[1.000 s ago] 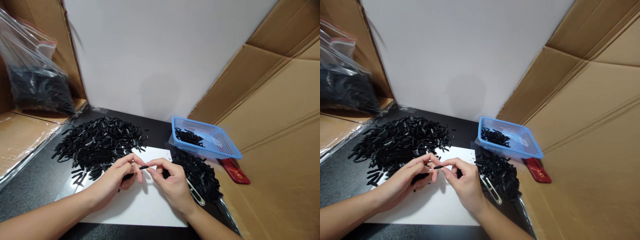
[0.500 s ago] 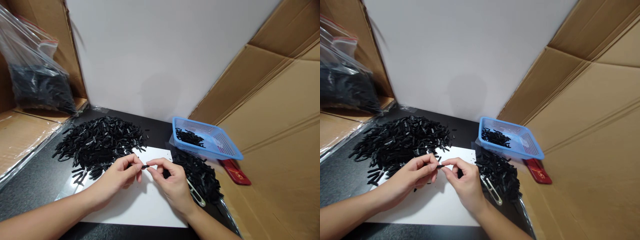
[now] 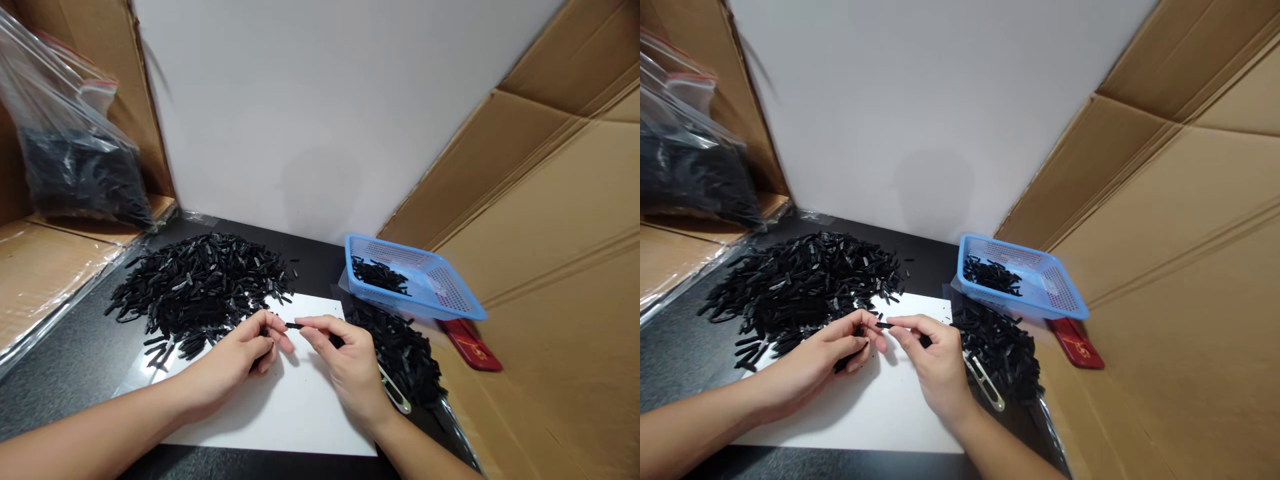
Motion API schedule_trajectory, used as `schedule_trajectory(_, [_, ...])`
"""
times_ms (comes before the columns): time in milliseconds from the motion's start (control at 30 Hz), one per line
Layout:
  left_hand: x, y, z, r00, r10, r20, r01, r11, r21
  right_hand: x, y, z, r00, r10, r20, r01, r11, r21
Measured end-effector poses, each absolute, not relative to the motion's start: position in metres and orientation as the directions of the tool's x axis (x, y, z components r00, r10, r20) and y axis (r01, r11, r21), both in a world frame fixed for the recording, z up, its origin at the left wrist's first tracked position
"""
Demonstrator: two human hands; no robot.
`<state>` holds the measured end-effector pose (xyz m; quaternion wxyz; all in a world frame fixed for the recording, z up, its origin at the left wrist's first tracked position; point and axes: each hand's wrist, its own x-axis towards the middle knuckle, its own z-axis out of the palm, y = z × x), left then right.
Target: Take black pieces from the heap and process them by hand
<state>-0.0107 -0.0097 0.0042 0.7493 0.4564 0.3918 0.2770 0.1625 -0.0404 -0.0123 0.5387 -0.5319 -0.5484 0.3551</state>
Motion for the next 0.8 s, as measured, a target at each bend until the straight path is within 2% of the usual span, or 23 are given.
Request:
schedule_trajectory(367, [-0.0137, -0.0088, 0.0038, 0.572, 0.754, -0.323, -0.018, 0.405, 0.914, 0.1623, -0.0411, -0.0096, 0.125, 0.975, 0.183, 0.118, 0.168, -0.979])
schedule_trajectory(500, [-0.013, -0.006, 0.0046, 0.544, 0.778, -0.315, 0.008, 0.371, 0.929, 0.1618, -0.04, -0.0107, 0.14, 0.977, 0.158, 0.103, 0.144, -0.984])
schedule_trajectory(600, [-0.0126, -0.0045, 0.0047, 0.515, 0.799, -0.31, 0.007, 0.358, 0.934, 0.1608, -0.0394, -0.0119, 0.135, 0.99, 0.028, -0.111, 0.044, -0.993])
schedule_trajectory(700, [-0.0123, -0.0043, 0.0049, 0.508, 0.805, -0.308, -0.028, 0.372, 0.928, 0.1602, -0.0388, -0.0123, 0.011, 0.996, -0.085, -0.374, -0.075, -0.925])
schedule_trajectory(800, [-0.0119, -0.0045, 0.0053, 0.505, 0.799, -0.325, -0.034, 0.395, 0.918, 0.1606, -0.0378, -0.013, -0.049, 0.993, -0.104, -0.362, -0.115, -0.925])
